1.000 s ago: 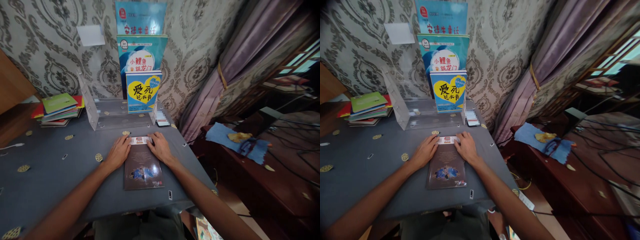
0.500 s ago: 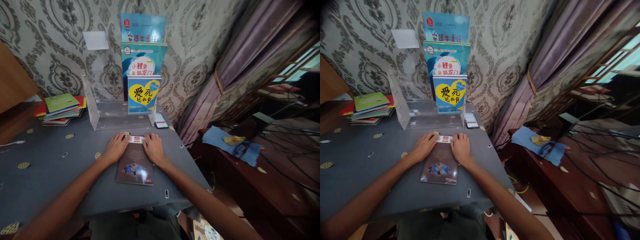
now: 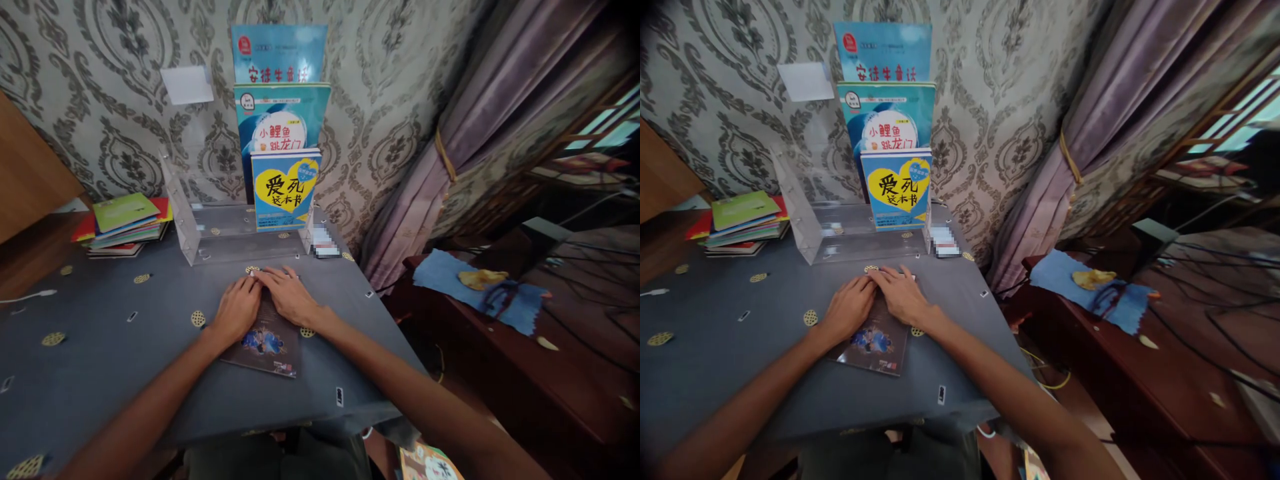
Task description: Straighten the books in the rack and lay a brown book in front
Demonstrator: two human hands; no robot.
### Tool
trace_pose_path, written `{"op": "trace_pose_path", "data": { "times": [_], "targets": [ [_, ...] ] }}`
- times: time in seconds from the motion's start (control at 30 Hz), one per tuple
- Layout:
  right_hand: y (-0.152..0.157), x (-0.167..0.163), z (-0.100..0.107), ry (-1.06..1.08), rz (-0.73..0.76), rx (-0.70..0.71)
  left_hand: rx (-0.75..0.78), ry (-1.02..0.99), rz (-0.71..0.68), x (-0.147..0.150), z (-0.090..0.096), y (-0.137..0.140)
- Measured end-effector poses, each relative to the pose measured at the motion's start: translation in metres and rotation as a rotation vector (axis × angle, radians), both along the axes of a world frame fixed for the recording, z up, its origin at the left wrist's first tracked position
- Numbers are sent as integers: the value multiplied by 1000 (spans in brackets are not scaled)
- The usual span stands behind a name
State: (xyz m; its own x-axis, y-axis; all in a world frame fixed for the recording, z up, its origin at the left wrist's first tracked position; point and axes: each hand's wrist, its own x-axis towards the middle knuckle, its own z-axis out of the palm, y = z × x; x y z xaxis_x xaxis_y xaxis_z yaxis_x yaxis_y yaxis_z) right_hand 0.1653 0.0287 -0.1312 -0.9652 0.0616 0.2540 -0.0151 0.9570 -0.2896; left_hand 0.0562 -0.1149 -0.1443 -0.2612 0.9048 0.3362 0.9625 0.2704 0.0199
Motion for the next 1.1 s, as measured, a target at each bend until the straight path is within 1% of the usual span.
{"op": "trace_pose_path", "data": {
  "times": [0.07, 0.13, 0.27, 0.4, 0.47, 0.63, 0.7, 0.83, 1.0, 1.03, 1.1],
  "targets": [
    [0, -7, -1, -34, 35, -38, 6, -27, 7, -2, -2, -1],
    [2, -11, -3, -35, 28, -72, 14, -35, 17, -4, -2, -1],
    [11, -9, -9, -3, -46, -110, 26, -30, 21, -3, -1, -1],
    [29, 5, -14, 84, -122, -194, 22, -68, 7, -3, 0, -1],
    [41, 14, -18, 146, -163, -285, 27, -84, 6, -3, -1, -1],
    [56, 26, -24, 263, -310, -598, 35, -93, 3, -5, -1, -2],
    [57, 25, -24, 293, -350, -652, 26, -67, -8, -5, 1, -1],
    [56, 24, -21, 334, -404, -622, -6, -1, -35, 0, 8, 2],
    [57, 26, -18, 363, -449, -538, 4, -84, -167, 18, 17, 15],
    [58, 26, -18, 354, -456, -525, 5, -90, -175, 23, 19, 19],
    [59, 26, -18, 323, -466, -511, -19, -70, -139, 33, 23, 28]
  ]
}}
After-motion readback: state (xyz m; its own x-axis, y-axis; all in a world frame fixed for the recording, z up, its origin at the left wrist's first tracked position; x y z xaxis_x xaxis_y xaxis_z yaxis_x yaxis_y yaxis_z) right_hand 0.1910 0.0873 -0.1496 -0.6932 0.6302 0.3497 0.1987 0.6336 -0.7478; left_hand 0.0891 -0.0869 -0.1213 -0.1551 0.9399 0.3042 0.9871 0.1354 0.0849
